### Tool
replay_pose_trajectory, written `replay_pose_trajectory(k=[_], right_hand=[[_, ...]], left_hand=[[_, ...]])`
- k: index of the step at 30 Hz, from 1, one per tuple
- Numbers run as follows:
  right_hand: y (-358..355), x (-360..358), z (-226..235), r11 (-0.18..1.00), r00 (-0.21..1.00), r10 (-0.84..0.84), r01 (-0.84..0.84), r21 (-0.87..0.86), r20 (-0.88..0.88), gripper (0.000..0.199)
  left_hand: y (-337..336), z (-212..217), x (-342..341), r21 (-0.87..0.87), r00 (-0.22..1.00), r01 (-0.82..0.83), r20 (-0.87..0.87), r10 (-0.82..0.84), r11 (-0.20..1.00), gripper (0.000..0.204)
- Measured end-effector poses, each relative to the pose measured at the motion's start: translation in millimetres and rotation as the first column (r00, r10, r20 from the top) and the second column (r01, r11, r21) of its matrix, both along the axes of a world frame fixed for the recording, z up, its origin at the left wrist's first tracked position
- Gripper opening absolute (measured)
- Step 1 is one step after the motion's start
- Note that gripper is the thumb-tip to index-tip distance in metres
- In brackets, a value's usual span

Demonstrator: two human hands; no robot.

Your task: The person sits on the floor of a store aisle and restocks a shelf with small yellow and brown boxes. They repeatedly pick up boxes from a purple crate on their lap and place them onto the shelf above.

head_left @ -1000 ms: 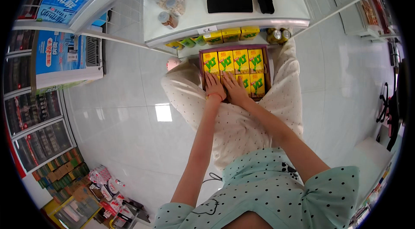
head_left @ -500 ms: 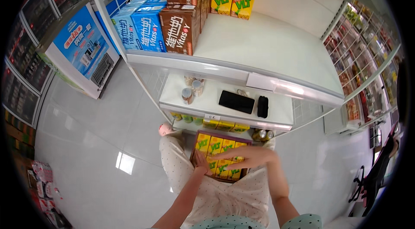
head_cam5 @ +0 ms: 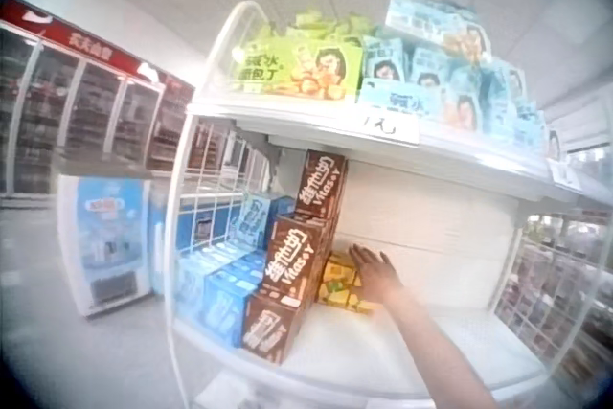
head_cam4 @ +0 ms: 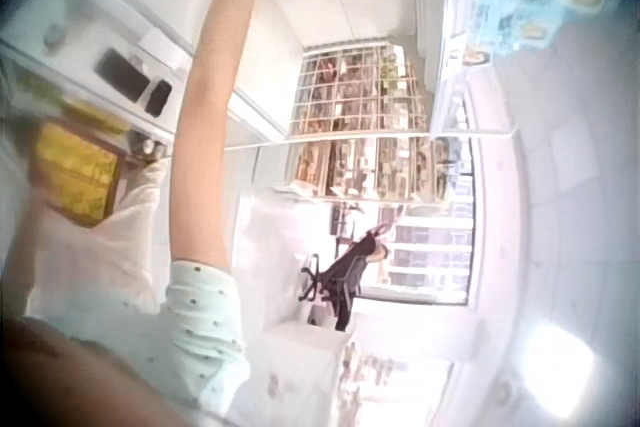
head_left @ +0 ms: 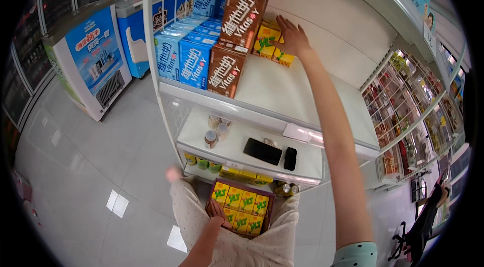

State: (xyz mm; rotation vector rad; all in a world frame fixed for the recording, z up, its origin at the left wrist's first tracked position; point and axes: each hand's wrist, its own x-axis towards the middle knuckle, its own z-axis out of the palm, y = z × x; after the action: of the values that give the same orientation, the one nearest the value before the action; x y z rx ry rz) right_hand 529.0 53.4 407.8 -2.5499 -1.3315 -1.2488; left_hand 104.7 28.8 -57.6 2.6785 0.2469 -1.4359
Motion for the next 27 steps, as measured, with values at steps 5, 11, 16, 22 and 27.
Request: replay_pose_trajectory(k=[5,11,16,22,27], right_hand=[[13,7,-27,0.993,0.981,-0.052,0.070,0.091,-0.188,0.069],[9,1,-28,0.996,0.994,-0.022,0.032,0.086,-0.108,0.063],[7,-13,-20,0.988,0.995,0.030,-0.016,0.153,-0.092,0.060],[2,-13,-8,0.969,0.984,0.154,-0.131,0.210,-0.093,0.064],[4,-10,-11,0.986,0.988,0.091,-0.072,0.148,-0.123,0.067]], left_hand=[[2,-1,-8,-0.021,1.000,0.000,-0.024,0.000,1.000,0.108],[1,1,-8,-0.034,0.999,0.008,-0.037,-0.009,0.999,0.109],[-1,2,-6,-0.047,0.999,0.011,-0.038,-0.013,0.999,0.110],[0,2,-6,-0.055,0.999,0.013,-0.043,-0.015,0.998,0.111],[-1,0,-6,-0.057,0.998,0.014,-0.053,-0.017,0.998,0.111]])
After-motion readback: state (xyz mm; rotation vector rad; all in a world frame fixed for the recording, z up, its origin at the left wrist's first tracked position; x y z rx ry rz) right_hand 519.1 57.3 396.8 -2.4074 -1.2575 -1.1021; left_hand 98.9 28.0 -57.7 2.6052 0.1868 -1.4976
